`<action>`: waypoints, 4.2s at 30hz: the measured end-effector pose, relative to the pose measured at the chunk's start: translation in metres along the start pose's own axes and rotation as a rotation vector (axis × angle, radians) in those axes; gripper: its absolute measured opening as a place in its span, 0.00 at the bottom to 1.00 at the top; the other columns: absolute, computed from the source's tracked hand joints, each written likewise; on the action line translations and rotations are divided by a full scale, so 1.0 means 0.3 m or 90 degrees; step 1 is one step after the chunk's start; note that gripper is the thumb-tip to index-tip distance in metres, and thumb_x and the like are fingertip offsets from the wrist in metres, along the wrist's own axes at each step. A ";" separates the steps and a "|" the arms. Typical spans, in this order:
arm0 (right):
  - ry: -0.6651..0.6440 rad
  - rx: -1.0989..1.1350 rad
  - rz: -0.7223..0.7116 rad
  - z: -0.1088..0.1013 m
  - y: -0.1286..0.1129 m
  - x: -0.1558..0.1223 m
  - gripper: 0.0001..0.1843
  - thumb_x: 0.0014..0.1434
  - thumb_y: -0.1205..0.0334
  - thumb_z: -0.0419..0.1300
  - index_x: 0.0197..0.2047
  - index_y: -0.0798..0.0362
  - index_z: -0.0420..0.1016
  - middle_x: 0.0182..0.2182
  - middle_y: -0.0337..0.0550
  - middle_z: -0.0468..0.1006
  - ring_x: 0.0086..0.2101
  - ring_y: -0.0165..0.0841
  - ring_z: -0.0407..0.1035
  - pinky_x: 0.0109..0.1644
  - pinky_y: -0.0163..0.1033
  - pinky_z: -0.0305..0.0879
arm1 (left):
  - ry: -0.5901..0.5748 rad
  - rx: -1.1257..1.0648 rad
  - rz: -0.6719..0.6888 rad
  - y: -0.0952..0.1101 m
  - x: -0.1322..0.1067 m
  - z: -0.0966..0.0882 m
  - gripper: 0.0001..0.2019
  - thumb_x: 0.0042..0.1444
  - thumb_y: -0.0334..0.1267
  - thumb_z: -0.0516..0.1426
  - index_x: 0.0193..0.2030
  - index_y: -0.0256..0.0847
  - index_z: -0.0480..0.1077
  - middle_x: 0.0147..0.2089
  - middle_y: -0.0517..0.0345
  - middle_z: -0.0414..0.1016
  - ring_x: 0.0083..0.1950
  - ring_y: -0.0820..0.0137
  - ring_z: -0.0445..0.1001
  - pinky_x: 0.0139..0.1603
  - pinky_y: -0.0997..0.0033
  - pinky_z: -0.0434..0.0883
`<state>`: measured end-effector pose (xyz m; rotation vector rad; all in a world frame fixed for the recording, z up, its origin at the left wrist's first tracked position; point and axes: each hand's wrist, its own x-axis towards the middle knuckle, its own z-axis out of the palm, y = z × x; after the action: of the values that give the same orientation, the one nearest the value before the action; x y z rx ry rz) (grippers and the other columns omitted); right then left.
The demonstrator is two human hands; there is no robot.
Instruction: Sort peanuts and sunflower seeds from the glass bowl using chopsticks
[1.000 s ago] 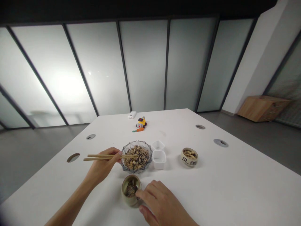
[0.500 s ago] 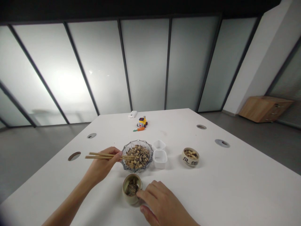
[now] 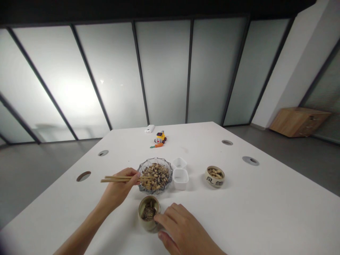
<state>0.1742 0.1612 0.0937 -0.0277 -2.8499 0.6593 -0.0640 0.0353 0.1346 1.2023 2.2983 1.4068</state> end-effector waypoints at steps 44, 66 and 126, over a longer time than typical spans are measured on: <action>-0.015 -0.011 0.033 0.005 0.002 -0.008 0.26 0.65 0.73 0.65 0.64 0.50 0.74 0.53 0.50 0.82 0.51 0.46 0.76 0.57 0.53 0.77 | 0.030 0.022 0.003 0.008 -0.006 0.012 0.17 0.63 0.52 0.59 0.33 0.43 0.79 0.33 0.54 0.87 0.37 0.57 0.86 0.36 0.66 0.74; 0.024 -0.005 0.025 -0.020 0.017 -0.008 0.22 0.68 0.68 0.61 0.63 0.50 0.75 0.52 0.51 0.83 0.50 0.46 0.78 0.55 0.52 0.77 | -0.202 -0.024 -0.114 0.160 -0.058 -0.225 0.18 0.60 0.56 0.65 0.34 0.43 0.80 0.32 0.56 0.87 0.38 0.57 0.87 0.41 0.68 0.80; -0.017 0.003 0.045 -0.020 0.013 -0.003 0.24 0.68 0.70 0.60 0.66 0.51 0.74 0.53 0.52 0.82 0.51 0.47 0.76 0.57 0.54 0.75 | -0.032 -0.002 -0.015 0.039 0.058 -0.023 0.15 0.59 0.51 0.58 0.31 0.42 0.76 0.29 0.54 0.83 0.33 0.60 0.81 0.34 0.67 0.72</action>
<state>0.1764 0.1672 0.0972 -0.1213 -2.8844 0.6850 -0.0728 0.0459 0.1520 1.1925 2.2686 1.3569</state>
